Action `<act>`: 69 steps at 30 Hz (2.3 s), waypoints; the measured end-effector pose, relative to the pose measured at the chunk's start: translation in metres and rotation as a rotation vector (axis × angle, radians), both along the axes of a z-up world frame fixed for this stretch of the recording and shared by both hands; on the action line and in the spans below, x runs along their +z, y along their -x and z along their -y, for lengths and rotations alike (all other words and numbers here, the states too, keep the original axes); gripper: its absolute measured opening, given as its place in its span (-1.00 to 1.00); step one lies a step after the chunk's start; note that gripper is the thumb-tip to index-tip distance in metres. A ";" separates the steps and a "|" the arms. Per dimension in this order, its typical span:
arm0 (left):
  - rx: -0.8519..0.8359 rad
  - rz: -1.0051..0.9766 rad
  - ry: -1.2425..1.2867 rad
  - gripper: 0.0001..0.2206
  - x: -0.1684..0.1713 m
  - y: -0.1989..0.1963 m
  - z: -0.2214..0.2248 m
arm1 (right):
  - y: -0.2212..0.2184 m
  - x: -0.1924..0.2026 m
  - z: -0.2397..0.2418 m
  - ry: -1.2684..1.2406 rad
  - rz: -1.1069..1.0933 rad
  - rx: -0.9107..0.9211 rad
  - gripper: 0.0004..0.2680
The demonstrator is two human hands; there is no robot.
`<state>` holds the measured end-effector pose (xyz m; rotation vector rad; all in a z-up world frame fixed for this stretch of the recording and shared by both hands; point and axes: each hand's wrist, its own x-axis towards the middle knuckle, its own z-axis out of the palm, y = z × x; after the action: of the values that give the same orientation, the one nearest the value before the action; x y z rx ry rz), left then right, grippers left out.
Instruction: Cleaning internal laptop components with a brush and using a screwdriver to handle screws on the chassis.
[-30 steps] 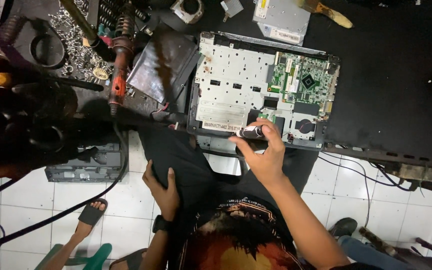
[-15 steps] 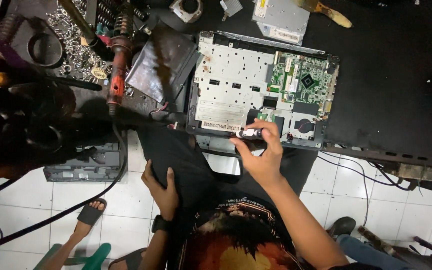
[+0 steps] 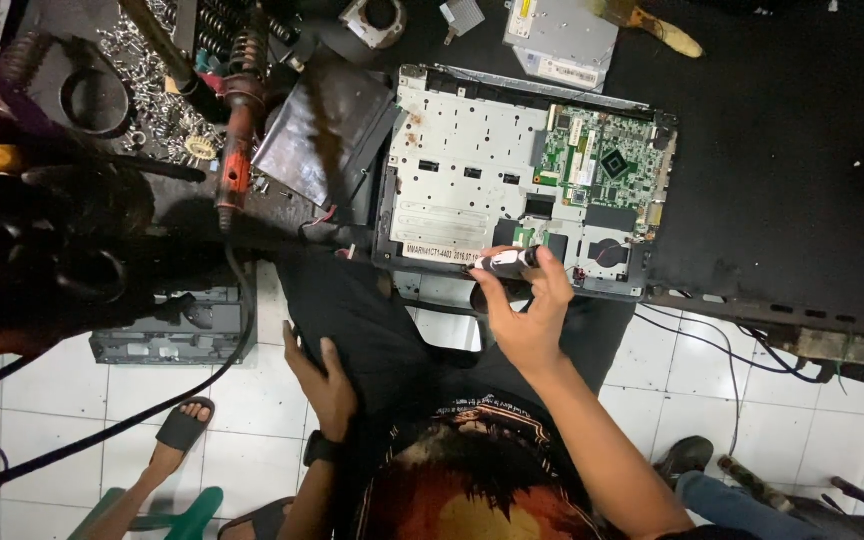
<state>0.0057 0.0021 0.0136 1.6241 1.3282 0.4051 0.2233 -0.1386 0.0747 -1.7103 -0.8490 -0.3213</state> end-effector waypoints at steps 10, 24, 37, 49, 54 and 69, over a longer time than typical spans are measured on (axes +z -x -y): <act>0.005 0.043 0.082 -0.46 0.075 -0.038 0.012 | 0.003 0.049 0.007 -0.139 -0.408 -0.050 -0.38; -0.526 0.559 0.313 -0.78 0.183 -0.153 0.062 | 0.006 0.107 0.034 -0.431 -0.691 -0.211 -0.37; -0.622 0.590 0.255 -0.83 0.188 -0.197 0.067 | -0.021 0.103 0.055 -0.382 -0.709 -0.396 -0.36; -0.789 0.463 -0.600 -0.93 0.142 -0.395 -0.052 | -0.045 0.096 0.100 -0.527 -0.673 -0.516 -0.40; -0.935 0.196 -0.824 -0.64 0.109 -0.439 -0.071 | -0.046 0.096 0.108 -0.418 -0.756 -0.613 -0.39; -0.957 0.104 -0.817 -0.63 0.112 -0.438 -0.074 | -0.049 0.092 0.110 -0.447 -0.754 -0.585 -0.40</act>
<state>0.4436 0.0757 0.1257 2.6266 0.1499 0.4368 0.2724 -0.2485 0.1669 -1.4452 0.2726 -0.2011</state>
